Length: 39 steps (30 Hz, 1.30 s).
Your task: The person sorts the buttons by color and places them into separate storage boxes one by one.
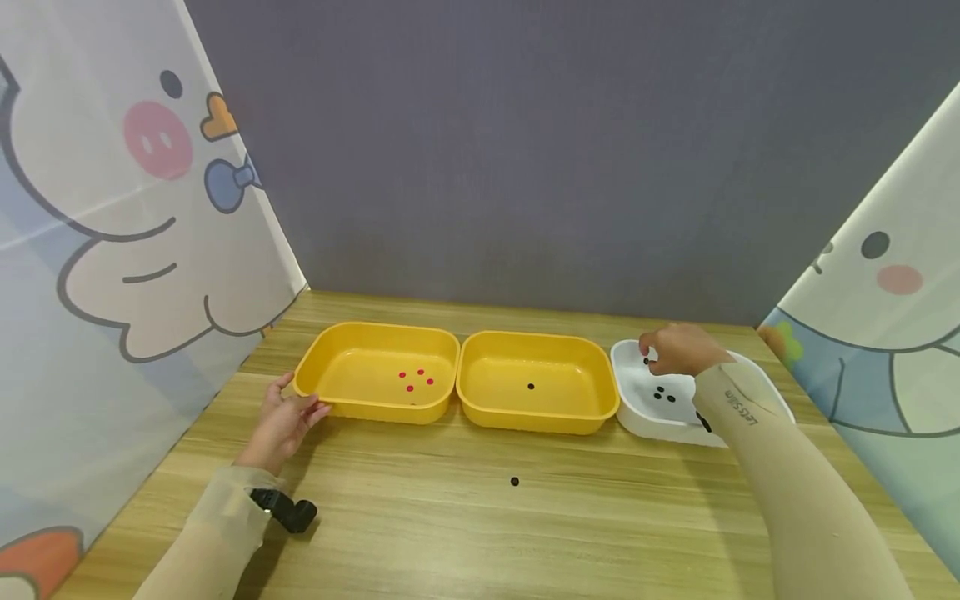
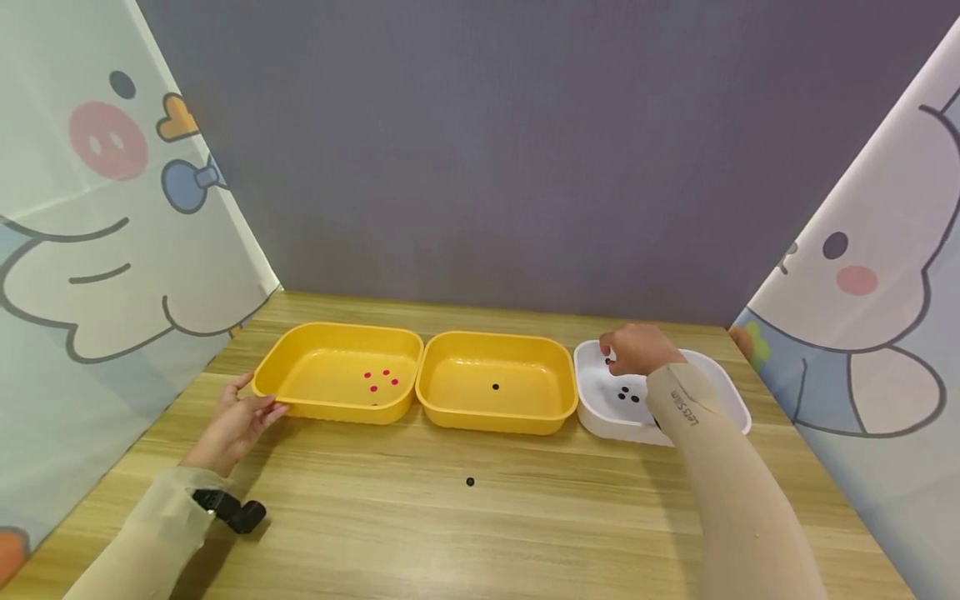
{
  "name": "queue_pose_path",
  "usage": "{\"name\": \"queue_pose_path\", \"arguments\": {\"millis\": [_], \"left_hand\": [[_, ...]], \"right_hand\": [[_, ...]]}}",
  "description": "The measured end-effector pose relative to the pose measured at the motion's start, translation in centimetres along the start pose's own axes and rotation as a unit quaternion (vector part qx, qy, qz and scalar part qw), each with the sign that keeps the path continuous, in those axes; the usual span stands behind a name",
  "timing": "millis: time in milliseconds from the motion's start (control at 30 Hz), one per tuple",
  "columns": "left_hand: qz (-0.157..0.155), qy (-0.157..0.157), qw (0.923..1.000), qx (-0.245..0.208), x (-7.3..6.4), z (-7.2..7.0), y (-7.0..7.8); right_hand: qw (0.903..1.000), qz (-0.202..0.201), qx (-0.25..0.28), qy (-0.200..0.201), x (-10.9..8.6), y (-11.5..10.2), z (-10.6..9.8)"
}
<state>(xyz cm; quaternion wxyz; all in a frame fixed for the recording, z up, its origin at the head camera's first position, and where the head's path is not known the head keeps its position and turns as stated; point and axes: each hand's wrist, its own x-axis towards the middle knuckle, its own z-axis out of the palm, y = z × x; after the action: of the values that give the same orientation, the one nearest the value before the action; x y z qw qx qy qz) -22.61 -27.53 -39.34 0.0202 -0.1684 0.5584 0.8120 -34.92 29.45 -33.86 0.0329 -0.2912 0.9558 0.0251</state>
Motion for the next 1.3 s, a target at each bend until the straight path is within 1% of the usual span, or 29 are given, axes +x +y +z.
{"name": "queue_pose_path", "arguments": {"millis": [100, 167, 267, 400, 533, 600, 767, 833, 967, 1033, 1133, 1167, 1200, 1233, 1267, 1300], "left_hand": [[0.002, -0.004, 1.0000, 0.000, 0.0, 0.0, -0.1], [0.003, -0.004, 1.0000, 0.000, 0.0, 0.0, -0.1], [0.003, -0.003, 1.0000, -0.002, 0.1, 0.0, 0.0], [0.003, -0.004, 1.0000, -0.003, 0.1, 0.0, 0.0], [-0.003, -0.004, 1.0000, -0.003, 0.2, -0.1, 0.0], [-0.005, -0.006, 1.0000, -0.006, 0.1, -0.1, 0.0], [-0.007, -0.009, 0.9998, -0.015, 0.2, -0.3, 0.1], [-0.008, -0.010, 0.9998, -0.015, 0.2, -0.4, 0.1], [-0.007, -0.014, 0.9998, -0.010, 0.3, -0.5, 0.2], [-0.010, -0.016, 0.9998, -0.009, 0.3, -0.6, 0.2], [-0.015, -0.012, 0.9998, -0.004, 0.3, -0.6, 0.1], [-0.016, -0.011, 0.9998, -0.002, 0.3, -0.6, 0.1], [-0.017, -0.010, 0.9998, -0.001, 0.3, -0.6, 0.1], [-0.017, -0.009, 0.9998, 0.001, 0.4, -0.6, 0.1], [-0.017, -0.009, 0.9998, 0.000, 0.4, -0.6, 0.1], [-0.016, -0.011, 0.9998, 0.001, 0.4, -0.7, 0.1]], "right_hand": [[0.9999, 0.009, -0.001, -0.005, -0.1, -0.1, -0.1], [0.9999, 0.017, 0.001, -0.002, -0.2, -0.3, -0.2], [0.9995, 0.026, 0.013, 0.010, -0.2, -0.7, -0.4], [0.9987, 0.019, 0.030, 0.038, -0.5, -1.5, -0.5], [0.9965, 0.002, 0.041, 0.073, -0.9, -2.5, -0.7], [0.9944, -0.007, 0.056, 0.090, -1.1, -3.2, -0.7], [0.9875, -0.048, 0.098, 0.113, -1.5, -5.2, -0.7], [0.9848, -0.072, 0.099, 0.123, -1.7, -6.2, -0.5], [0.9786, -0.112, 0.081, 0.152, -1.9, -7.9, -0.3], [0.9764, -0.124, 0.078, 0.159, -2.1, -8.6, -0.3], [0.9768, -0.127, 0.090, 0.147, -2.2, -9.6, -0.3], [0.9768, -0.125, 0.102, 0.141, -2.3, -10.0, -0.3], [0.9753, -0.122, 0.133, 0.127, -2.4, -10.3, -0.1], [0.9708, -0.119, 0.176, 0.112, -2.5, -10.8, 0.0], [0.9626, -0.114, 0.227, 0.094, -2.6, -11.2, 0.2], [0.9509, -0.107, 0.280, 0.077, -2.7, -11.7, 0.5]]}}
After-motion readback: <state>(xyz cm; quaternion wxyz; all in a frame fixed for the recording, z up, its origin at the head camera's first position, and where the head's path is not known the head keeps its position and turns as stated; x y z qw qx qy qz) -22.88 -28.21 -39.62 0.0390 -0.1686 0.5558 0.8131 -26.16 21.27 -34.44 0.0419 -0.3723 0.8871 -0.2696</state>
